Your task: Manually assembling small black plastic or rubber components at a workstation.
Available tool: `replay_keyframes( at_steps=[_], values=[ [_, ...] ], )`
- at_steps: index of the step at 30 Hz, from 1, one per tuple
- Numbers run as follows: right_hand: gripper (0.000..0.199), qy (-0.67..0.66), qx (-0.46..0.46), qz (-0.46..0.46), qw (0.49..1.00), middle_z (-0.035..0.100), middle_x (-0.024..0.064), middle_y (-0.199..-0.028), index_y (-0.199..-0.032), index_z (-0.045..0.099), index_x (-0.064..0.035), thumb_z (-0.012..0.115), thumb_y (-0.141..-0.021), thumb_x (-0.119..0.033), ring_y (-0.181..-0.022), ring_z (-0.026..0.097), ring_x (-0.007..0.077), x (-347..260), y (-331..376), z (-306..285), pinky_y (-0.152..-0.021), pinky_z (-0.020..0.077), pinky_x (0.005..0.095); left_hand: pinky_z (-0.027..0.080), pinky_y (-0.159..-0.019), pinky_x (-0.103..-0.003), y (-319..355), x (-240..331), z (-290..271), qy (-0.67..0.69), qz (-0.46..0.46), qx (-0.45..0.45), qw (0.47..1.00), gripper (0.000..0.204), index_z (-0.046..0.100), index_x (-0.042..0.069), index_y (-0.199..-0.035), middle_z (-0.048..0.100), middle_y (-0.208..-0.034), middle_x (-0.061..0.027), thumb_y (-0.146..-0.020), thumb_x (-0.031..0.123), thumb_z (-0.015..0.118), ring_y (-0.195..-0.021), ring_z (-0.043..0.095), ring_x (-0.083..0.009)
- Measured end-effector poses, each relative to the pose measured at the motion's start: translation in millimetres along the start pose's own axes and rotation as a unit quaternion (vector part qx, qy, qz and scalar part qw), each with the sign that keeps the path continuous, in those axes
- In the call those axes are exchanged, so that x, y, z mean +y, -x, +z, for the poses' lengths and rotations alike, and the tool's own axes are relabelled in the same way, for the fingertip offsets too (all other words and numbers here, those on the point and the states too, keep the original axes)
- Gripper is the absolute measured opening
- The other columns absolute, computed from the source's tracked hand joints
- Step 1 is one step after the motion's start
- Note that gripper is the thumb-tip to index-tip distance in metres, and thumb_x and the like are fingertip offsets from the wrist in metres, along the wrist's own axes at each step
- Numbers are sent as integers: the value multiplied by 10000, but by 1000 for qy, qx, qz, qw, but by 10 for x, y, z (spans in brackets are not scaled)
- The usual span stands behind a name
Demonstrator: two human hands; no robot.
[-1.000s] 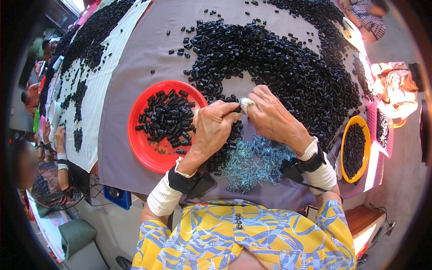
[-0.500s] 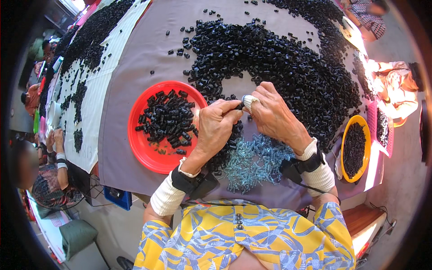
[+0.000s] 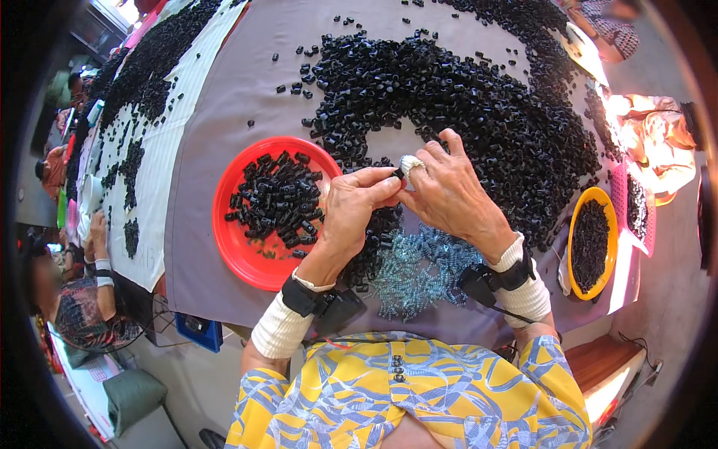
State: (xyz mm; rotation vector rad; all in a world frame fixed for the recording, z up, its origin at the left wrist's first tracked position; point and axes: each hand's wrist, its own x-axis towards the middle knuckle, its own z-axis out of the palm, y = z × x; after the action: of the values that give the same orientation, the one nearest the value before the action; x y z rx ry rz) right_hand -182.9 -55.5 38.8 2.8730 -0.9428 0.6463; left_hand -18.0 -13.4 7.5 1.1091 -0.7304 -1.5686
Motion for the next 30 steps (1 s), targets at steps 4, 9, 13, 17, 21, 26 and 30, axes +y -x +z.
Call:
replay_keyframes(
  at_steps=[4,9,13,17,21,26,30],
  values=[
    [195,34,-6,5,999,568,105,-766,-775,618,-20,630,-760,-214,-843,562,267,-4,6,41,-952,337,482,534,-734,-257,6,5,10,-8,-2,-14,1000,208,649,-41,-1044,681,-915,-91,-865,60,614,-775,647,-128],
    [156,-57,-21,16,998,578,110,-771,-786,608,-32,600,-799,-187,-840,566,271,48,26,-48,-935,347,465,542,-739,-278,11,26,36,-11,5,-9,1000,192,646,-48,-1032,682,-904,-104,-874,48,594,-779,659,-150],
    [131,-78,-38,7,996,588,106,-780,-800,600,-42,551,-845,-155,-830,570,271,109,77,-53,-925,353,447,526,-706,-233,33,25,31,-54,25,-19,998,215,649,-45,-1048,684,-871,-85,-860,55,622,-748,642,-114],
    [158,-98,-34,19,994,579,108,-766,-744,604,-12,593,-833,-142,-811,558,272,110,62,-103,-932,361,437,512,-706,-220,53,35,45,-105,56,-14,993,229,660,-36,-1050,687,-842,-68,-840,56,656,-738,630,-95],
    [165,-59,-36,5,998,589,95,-764,-775,600,-48,525,-863,-166,-824,577,261,110,64,-117,-929,356,456,505,-698,-210,81,81,79,-167,79,2,983,237,660,-39,-1057,685,-838,-58,-844,64,652,-738,619,-81],
    [174,-54,-15,2,998,586,90,-745,-752,604,-53,533,-857,-172,-799,578,257,100,57,-113,-925,362,456,480,-642,-201,81,61,59,-249,125,-3,960,253,659,-36,-1060,687,-833,-50,-831,71,649,-717,601,-61],
    [163,-46,-43,-2,998,583,93,-738,-755,604,-55,544,-848,-174,-779,578,254,113,50,-120,-921,370,444,483,-646,-208,88,72,68,-240,134,7,961,245,667,-32,-1041,691,-829,-61,-818,69,655,-721,605,-65]
  ],
)
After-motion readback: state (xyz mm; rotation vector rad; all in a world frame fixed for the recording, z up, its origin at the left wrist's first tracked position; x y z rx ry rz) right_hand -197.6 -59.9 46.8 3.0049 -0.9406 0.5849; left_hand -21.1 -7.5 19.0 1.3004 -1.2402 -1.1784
